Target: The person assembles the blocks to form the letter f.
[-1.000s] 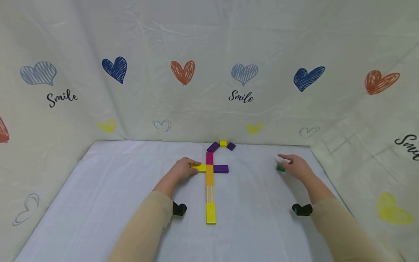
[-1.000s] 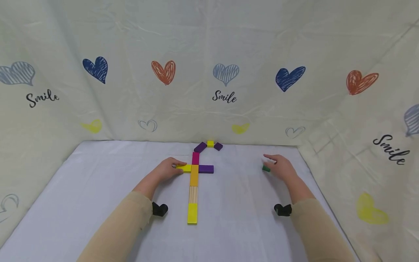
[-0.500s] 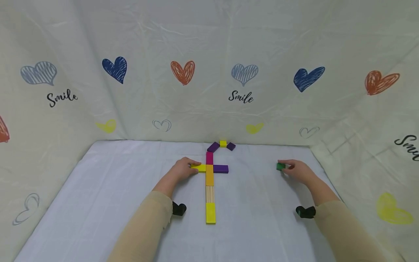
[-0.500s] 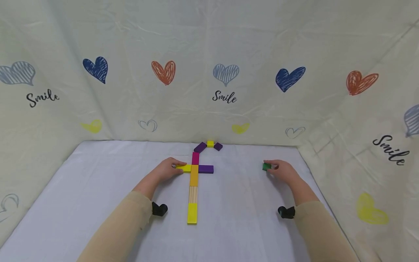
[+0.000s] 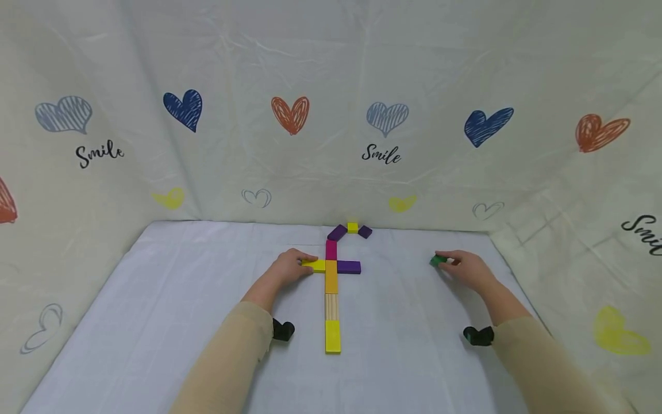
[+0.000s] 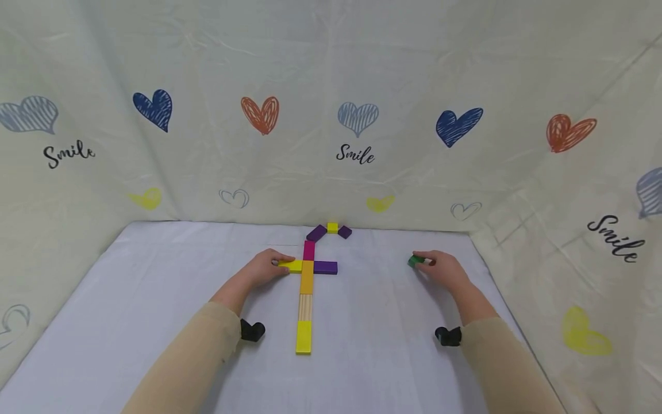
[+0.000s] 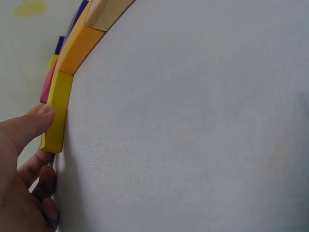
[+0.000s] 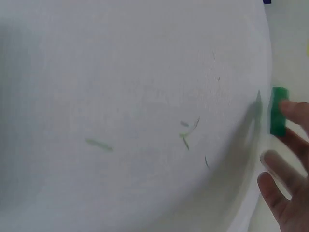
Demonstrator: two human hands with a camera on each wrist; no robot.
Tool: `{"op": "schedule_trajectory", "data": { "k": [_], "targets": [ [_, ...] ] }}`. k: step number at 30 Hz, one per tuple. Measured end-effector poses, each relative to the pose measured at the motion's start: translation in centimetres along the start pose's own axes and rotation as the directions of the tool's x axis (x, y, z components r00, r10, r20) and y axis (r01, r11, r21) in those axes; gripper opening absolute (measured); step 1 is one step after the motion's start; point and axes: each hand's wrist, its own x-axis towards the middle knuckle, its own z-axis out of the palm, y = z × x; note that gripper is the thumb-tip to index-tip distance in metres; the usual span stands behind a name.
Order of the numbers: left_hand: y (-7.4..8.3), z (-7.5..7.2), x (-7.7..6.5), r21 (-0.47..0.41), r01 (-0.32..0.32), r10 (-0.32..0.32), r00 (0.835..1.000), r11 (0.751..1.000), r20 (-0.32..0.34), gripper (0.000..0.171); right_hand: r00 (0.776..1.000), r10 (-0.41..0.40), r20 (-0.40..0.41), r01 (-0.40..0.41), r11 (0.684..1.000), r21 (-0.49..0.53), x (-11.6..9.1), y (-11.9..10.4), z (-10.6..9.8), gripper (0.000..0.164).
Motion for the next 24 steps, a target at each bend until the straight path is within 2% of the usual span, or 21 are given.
{"op": "schedule_trajectory", "data": {
  "k": [7, 14, 24],
  "targets": [
    [-0.2, 0.0, 0.1, 0.000, -0.001, 0.001, 1.000, 1.000, 0.005, 0.033, 0.996, -0.068, -0.054, 0.069, 0.998, 0.013, 0.8, -2.2, 0.8, 0.044],
    [-0.2, -0.1, -0.1, -0.006, -0.006, 0.006, 1.000, 1.000, 0.006, 0.033, 0.993, -0.104, -0.061, 0.106, 0.994, 0.036, 2.0, -5.1, 2.0, 0.042],
    [-0.1, -0.1, -0.1, -0.006, 0.001, -0.001, 1.000, 1.000, 0.007, 0.033, 0.996, -0.078, -0.041, 0.081, 0.995, 0.063, 4.2, -9.1, 4.0, 0.042]
  ]
}}
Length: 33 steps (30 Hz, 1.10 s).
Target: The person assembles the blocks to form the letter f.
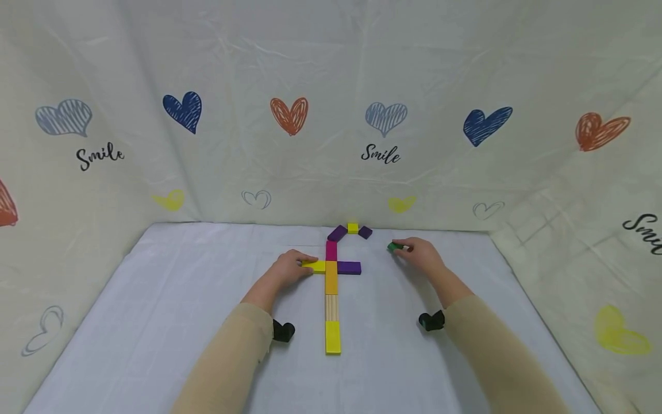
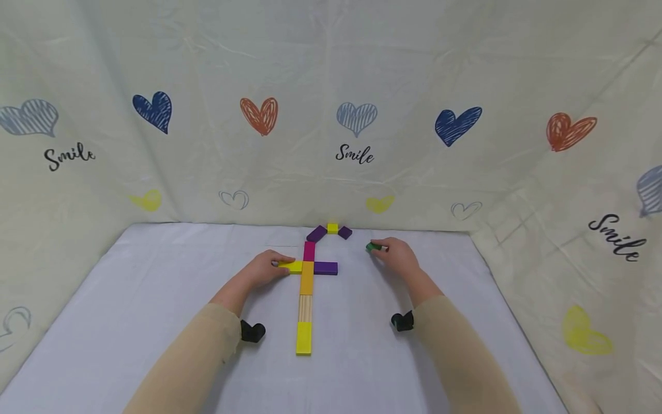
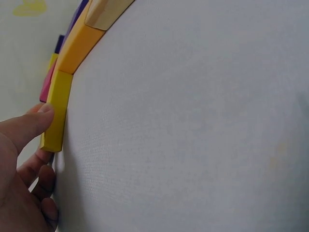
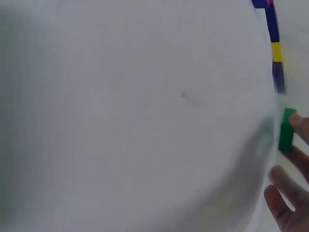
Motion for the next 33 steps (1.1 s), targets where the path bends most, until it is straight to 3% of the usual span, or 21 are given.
{"op": "schedule_trajectory", "data": {
  "k": [11, 19, 26, 33],
  "targets": [
    [0.2, 0.1, 0.1, -0.013, 0.007, -0.007, 1.000, 1.000, -0.003, 0.032, 0.997, -0.035, -0.062, 0.037, 0.999, 0.031, 1.7, -3.2, 2.3, 0.038],
    [0.2, 0.1, 0.3, -0.015, 0.003, -0.003, 1.000, 1.000, 0.001, 0.032, 0.996, -0.003, -0.091, 0.004, 1.000, 0.004, 1.9, -4.3, 3.0, 0.043],
    [0.1, 0.1, 0.4, -0.007, 0.006, -0.006, 1.000, 1.000, 0.004, 0.033, 0.999, 0.038, -0.031, -0.032, 0.985, 0.167, 2.7, -3.5, 3.0, 0.054],
    [0.1, 0.0, 0.1, -0.011, 0.005, -0.005, 1.000, 1.000, 0.000, 0.033, 0.999, 0.029, 0.026, -0.034, 0.981, 0.191, 3.1, -3.2, 2.9, 0.051]
  ]
}}
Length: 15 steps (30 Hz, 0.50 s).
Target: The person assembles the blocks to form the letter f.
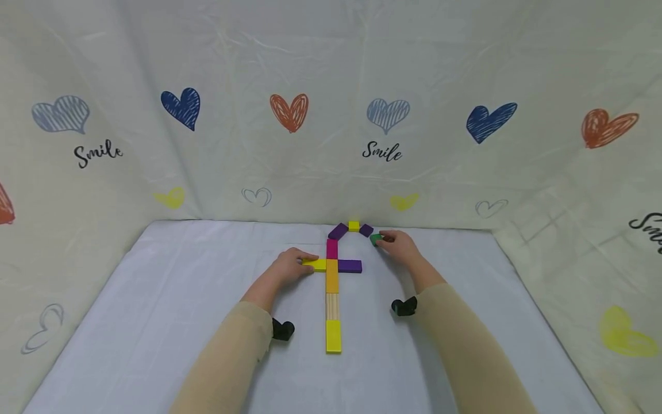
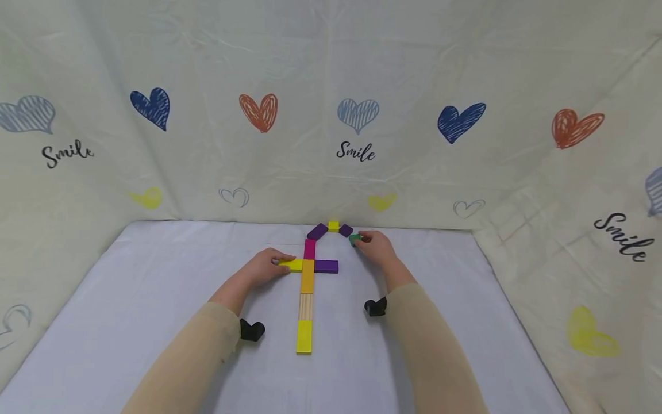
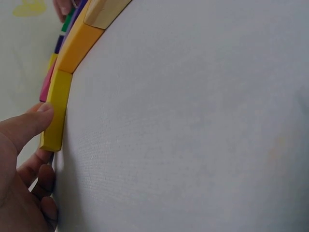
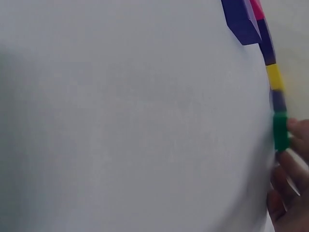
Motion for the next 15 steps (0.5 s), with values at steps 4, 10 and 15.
{"op": "schedule_trajectory", "data": {
  "k": [4, 10, 15],
  "targets": [
    [-0.01, -0.07, -0.01, 0.005, -0.013, 0.013, 1.000, 1.000, -0.001, 0.033, 1.000, 0.017, 0.001, -0.017, 1.000, 0.003, 0.04, -0.26, 0.07, 0.050],
    [-0.22, 0.06, 0.17, 0.013, -0.026, 0.026, 1.000, 1.000, -0.002, 0.033, 0.999, 0.046, 0.000, -0.046, 0.999, 0.007, 0.12, -0.49, 0.17, 0.050],
    [-0.27, -0.02, 0.21, 0.010, -0.030, 0.030, 1.000, 0.999, -0.003, 0.033, 0.999, 0.052, 0.006, -0.052, 0.999, 0.008, 0.16, -0.63, 0.23, 0.052]
  ]
}}
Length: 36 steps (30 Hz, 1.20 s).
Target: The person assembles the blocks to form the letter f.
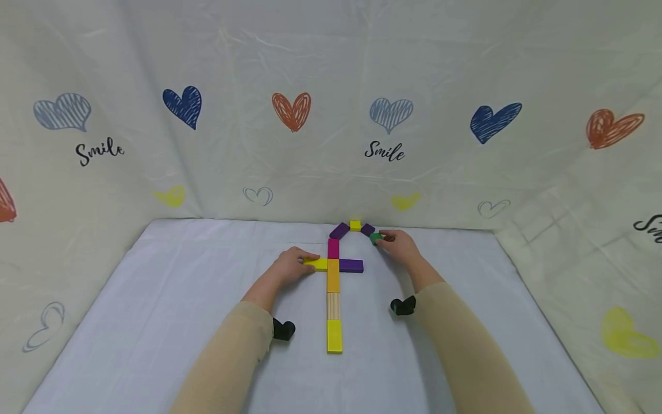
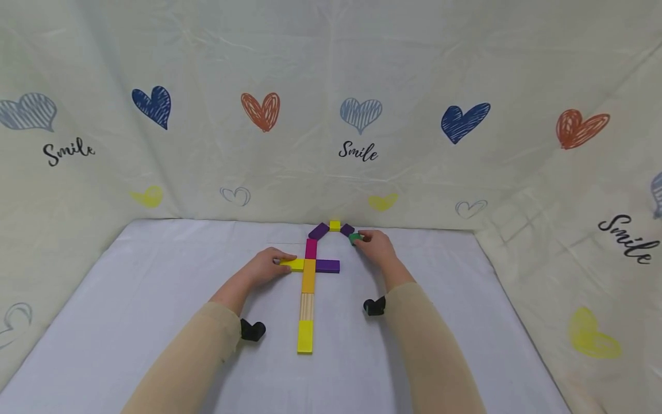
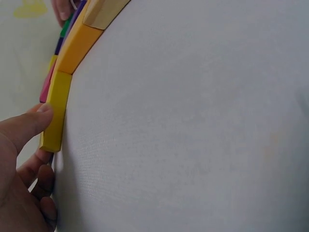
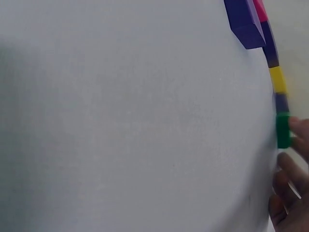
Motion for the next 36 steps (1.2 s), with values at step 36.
{"op": "schedule_trajectory", "data": {
  "k": [36],
  "targets": [
    [-2.7, -0.3, 1.2, -0.082, -0.032, 0.030, 0.999, 0.996, -0.027, 0.035, 0.990, -0.127, -0.065, 0.129, 0.991, 0.040, -4.8, 0.7, 0.0, 0.045]
  ]
}}
